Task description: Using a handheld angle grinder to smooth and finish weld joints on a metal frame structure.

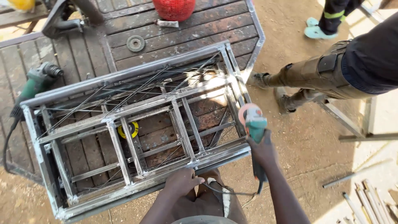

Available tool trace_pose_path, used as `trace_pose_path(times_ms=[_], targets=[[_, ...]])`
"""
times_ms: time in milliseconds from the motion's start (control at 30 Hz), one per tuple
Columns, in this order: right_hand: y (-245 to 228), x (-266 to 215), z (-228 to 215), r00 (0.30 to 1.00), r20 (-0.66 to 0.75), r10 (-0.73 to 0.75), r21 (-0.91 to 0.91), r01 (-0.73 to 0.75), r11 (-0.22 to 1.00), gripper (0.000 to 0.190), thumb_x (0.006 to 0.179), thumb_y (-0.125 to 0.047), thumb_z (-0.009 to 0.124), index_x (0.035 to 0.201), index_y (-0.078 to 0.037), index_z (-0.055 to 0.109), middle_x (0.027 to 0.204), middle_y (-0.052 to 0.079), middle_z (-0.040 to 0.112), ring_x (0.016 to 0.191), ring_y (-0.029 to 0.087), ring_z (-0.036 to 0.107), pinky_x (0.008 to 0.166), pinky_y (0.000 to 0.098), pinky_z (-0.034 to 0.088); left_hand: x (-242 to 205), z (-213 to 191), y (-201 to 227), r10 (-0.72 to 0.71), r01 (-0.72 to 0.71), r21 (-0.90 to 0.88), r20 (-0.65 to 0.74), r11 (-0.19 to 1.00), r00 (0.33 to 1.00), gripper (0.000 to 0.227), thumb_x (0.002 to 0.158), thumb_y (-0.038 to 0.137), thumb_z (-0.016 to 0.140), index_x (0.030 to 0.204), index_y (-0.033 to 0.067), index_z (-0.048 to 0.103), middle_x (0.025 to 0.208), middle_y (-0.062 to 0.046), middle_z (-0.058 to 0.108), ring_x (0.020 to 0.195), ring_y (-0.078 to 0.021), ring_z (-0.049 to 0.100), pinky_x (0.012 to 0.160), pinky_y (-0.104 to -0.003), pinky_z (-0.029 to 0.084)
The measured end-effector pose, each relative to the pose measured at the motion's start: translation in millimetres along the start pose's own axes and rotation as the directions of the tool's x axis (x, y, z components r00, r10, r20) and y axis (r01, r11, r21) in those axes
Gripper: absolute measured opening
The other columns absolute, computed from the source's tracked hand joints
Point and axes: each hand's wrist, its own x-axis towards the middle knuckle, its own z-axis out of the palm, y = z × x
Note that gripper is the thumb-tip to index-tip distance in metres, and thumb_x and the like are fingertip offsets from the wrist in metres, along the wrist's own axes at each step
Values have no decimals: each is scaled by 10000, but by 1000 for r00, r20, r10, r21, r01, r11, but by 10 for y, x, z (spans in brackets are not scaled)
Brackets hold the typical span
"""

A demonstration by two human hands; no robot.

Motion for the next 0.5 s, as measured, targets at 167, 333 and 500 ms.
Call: trace_pose_path(times_ms=[167, 333, 500], targets=[[-557, 723, 14, 987, -50, -150, 15, 151, 988, 591, 947, -465, 639, 1353, -162, 333, 1095, 177, 670, 836, 367, 696, 718, 476, 607, -13, 74, 43, -50, 45, -62, -85, 997, 995, 501, 997, 643, 515, 823, 174, 543, 794, -20, 607, 760, -265, 598, 616, -413, 395], [-895, 1013, -166, 938, -51, -343, -89, 338, 937, 574, 934, -457, 697, 1252, -90, 391, 1108, 275, 659, 952, 451, 664, 782, 562, 540, 89, 223, 116, -97, 73, -178, -133, 981, 986, 530, 993, 673, 512, 931, 156, 607, 965, -98, 681, 972, -317, 594, 723, -473, 446], [-1117, 844, -251, 938, -50, -343, -96, 337, 937, 598, 962, -352, 699, 1381, -72, 377, 1148, 244, 654, 972, 408, 685, 831, 518, 597, 103, 228, 383, -112, 81, -195, -149, 977, 982, 523, 993, 644, 532, 830, 150, 588, 891, -90, 659, 836, -321, 619, 664, -456, 428]])
